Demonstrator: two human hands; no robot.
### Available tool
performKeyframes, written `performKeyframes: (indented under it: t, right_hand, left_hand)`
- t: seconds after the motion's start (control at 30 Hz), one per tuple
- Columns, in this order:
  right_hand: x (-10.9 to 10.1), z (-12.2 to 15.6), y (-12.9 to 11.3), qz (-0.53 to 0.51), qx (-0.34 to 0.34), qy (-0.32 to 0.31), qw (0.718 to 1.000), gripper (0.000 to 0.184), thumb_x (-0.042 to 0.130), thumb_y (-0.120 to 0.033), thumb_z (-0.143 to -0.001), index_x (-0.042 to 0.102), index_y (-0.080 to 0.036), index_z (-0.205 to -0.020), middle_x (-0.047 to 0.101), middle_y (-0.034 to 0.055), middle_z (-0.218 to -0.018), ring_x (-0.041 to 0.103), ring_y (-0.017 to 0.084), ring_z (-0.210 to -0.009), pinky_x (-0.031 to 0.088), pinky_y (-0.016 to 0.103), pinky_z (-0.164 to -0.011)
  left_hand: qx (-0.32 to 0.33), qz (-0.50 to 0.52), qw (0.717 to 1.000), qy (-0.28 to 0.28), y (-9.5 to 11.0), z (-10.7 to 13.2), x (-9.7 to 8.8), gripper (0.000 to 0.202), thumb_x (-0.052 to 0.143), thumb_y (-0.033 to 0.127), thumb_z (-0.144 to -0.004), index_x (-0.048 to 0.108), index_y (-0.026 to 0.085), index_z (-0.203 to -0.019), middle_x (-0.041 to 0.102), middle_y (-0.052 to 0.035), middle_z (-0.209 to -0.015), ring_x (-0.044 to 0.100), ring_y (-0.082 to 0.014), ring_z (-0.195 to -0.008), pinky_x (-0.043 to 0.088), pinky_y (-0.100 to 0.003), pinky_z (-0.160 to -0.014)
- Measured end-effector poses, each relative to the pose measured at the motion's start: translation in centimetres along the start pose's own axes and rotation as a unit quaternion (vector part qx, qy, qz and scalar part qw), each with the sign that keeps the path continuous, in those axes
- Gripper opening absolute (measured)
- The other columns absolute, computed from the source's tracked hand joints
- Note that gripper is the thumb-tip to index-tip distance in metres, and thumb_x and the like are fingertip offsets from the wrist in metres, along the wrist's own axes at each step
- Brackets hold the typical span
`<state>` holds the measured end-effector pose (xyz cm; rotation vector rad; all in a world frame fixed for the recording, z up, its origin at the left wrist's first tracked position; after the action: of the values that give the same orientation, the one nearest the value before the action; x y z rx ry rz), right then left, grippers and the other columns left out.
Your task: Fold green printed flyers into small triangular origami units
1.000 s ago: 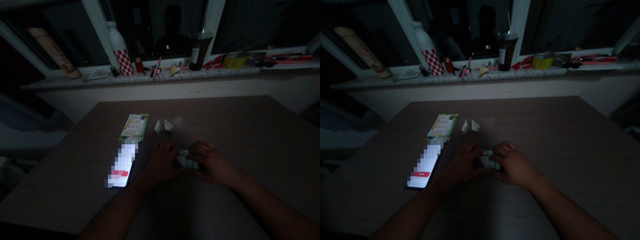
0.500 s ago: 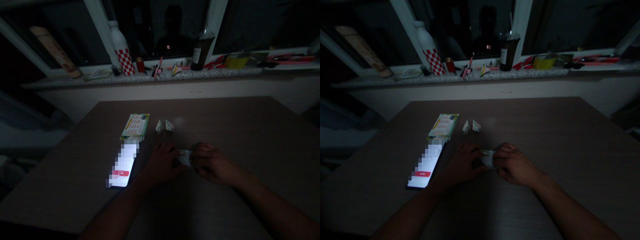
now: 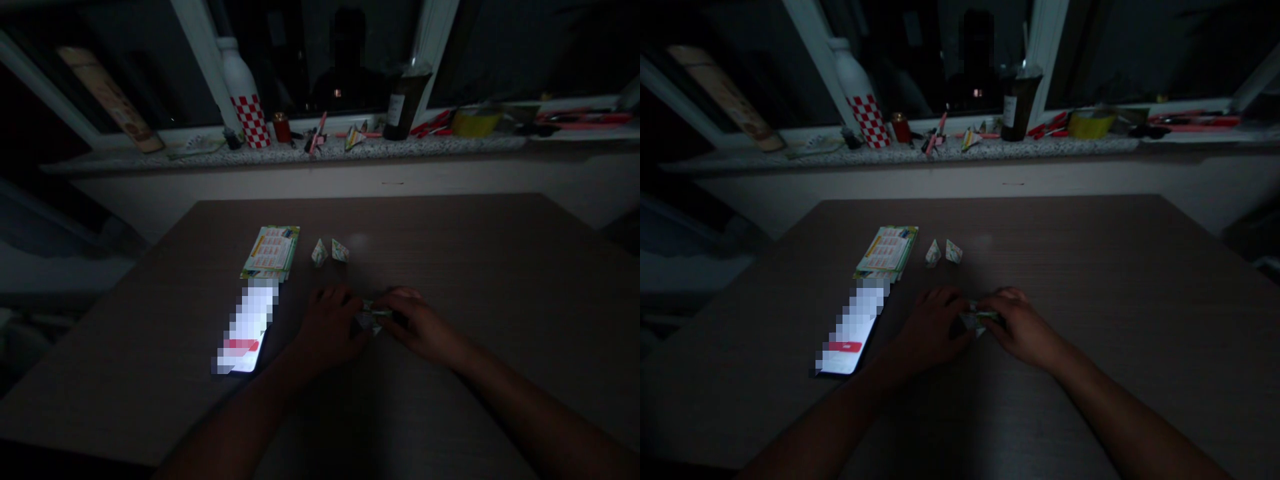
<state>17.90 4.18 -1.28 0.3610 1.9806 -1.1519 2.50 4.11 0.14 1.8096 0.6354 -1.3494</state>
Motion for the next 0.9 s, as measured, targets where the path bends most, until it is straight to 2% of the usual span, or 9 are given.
performKeyframes:
  t: [0.17, 0.33, 0.63, 0.9]
  right_hand:
    - [-0.02, 0.07, 0.27, 0.027, 0.035, 0.009, 0.999, 0.008, 0.059, -0.021, -0.083, 0.061, -0.021, -0.091, 0.065, 0.0034, -0.082, 0.057, 0.020, -0.081, 0.040, 0.037, -0.081]
    - [-0.05, -0.03, 0.45, 0.032, 0.051, 0.014, 0.998, 0.004, 0.060, -0.017, -0.082, 0.061, -0.021, -0.080, 0.063, 0.0015, -0.074, 0.056, 0.019, -0.076, 0.039, 0.035, -0.078]
    - [0.19, -0.37, 0.49, 0.039, 0.075, 0.001, 0.996, 0.005, 0.060, -0.016, -0.080, 0.062, -0.020, -0.077, 0.064, 0.0006, -0.070, 0.057, 0.018, -0.074, 0.039, 0.034, -0.077]
    - [0.16, -0.62, 0.45, 0.054, 0.082, -0.004, 0.995, 0.007, 0.058, -0.017, -0.080, 0.063, -0.020, -0.076, 0.063, 0.0001, -0.067, 0.056, 0.018, -0.069, 0.038, 0.033, -0.073]
  left_hand:
    - [-0.003, 0.002, 1.000, -0.002, -0.13, -0.01, 0.05, 0.042, 0.063, 0.047, -0.075, 0.056, 0.023, -0.110, 0.053, -0.0067, -0.116, 0.045, -0.0273, -0.112, 0.032, -0.045, -0.096]
    - [-0.004, 0.011, 1.000, -0.014, -0.22, -0.09, -0.06, 0.039, 0.064, 0.045, -0.074, 0.057, 0.023, -0.105, 0.054, -0.0067, -0.115, 0.046, -0.0272, -0.112, 0.033, -0.044, -0.096]
    - [-0.006, 0.021, 1.000, -0.012, -0.37, -0.14, 0.06, 0.037, 0.062, 0.050, -0.076, 0.058, 0.023, -0.101, 0.053, -0.0069, -0.113, 0.046, -0.0269, -0.111, 0.033, -0.044, -0.094]
    - [-0.031, 0.015, 0.999, -0.002, -0.49, -0.17, 0.51, 0.043, 0.068, 0.051, -0.071, 0.058, 0.023, -0.103, 0.052, -0.0067, -0.113, 0.046, -0.0283, -0.109, 0.034, -0.045, -0.094]
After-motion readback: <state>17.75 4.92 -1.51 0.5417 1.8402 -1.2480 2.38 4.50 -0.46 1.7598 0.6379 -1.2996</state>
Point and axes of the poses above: each hand's wrist, its own z-axis away from the middle knuckle, its own x-axis out of the palm, y = z × x, the point moved 5 cm from there along -z, towards the middle knuckle
